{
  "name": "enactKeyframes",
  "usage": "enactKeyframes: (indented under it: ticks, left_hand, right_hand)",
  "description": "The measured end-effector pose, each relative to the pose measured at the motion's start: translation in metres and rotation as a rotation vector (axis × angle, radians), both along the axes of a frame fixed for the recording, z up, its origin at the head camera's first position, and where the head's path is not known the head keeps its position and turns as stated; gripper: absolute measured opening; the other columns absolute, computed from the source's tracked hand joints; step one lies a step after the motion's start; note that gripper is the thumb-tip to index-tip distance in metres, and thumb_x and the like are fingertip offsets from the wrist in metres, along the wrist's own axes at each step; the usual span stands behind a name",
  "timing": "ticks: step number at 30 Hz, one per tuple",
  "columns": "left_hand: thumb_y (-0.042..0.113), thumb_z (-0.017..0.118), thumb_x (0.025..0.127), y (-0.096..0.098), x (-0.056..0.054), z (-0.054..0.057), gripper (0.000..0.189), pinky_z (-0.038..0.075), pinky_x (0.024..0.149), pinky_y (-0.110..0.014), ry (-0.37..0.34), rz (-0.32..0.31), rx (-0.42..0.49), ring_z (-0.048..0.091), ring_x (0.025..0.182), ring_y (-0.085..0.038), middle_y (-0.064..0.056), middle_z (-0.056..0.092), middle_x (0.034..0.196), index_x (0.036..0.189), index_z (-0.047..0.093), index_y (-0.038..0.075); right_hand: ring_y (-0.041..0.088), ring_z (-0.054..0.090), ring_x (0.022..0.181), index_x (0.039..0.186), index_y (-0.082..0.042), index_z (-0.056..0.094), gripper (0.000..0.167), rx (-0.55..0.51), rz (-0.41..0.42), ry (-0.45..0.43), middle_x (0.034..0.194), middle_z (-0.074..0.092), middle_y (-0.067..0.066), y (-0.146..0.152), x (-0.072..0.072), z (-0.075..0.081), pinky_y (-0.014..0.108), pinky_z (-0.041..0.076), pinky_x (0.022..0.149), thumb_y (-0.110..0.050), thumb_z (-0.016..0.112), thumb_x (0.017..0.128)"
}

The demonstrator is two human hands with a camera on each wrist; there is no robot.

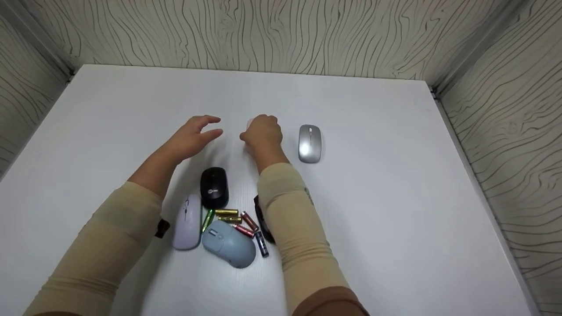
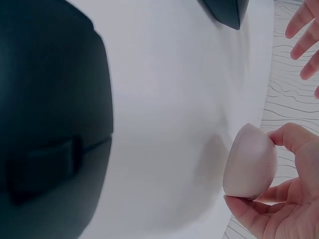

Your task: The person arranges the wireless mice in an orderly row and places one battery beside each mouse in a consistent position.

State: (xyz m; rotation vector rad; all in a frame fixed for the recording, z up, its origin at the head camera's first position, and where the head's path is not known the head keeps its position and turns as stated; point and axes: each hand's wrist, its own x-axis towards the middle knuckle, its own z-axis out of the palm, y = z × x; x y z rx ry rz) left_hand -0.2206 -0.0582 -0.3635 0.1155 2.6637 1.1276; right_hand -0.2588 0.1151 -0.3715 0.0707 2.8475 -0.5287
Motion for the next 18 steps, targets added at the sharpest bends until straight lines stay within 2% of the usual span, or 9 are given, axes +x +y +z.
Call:
enactKeyframes:
  ticks: [12, 18]
  left_hand:
    - [0.047, 0.048, 0.090, 0.0019, 0.0029, -0.0024, 0.053, 0.029, 0.105, -0.040, -0.049, 0.017, -0.001, 0.029, 0.133, -0.023, -0.006, 0.026, 0.145, 0.137, 0.040, 0.022]
    - [0.044, 0.049, 0.091, 0.0014, 0.0026, -0.0042, 0.052, 0.029, 0.105, -0.040, -0.033, -0.002, 0.014, 0.028, 0.133, -0.025, -0.009, 0.026, 0.145, 0.136, 0.042, 0.019]
  right_hand:
    - [0.031, 0.050, 0.107, 0.125, 0.006, 0.046, 0.061, 0.006, -0.014, -0.052, 0.123, 0.047, 0.022, 0.0006, 0.0070, -0.0056, 0.042, 0.040, 0.095, -0.036, 0.060, 0.083]
    - [0.034, 0.049, 0.110, 0.128, 0.006, 0.044, 0.061, 0.005, 0.010, -0.054, 0.126, 0.044, 0.023, -0.0019, 0.0083, -0.0082, 0.043, 0.039, 0.097, -0.035, 0.058, 0.084]
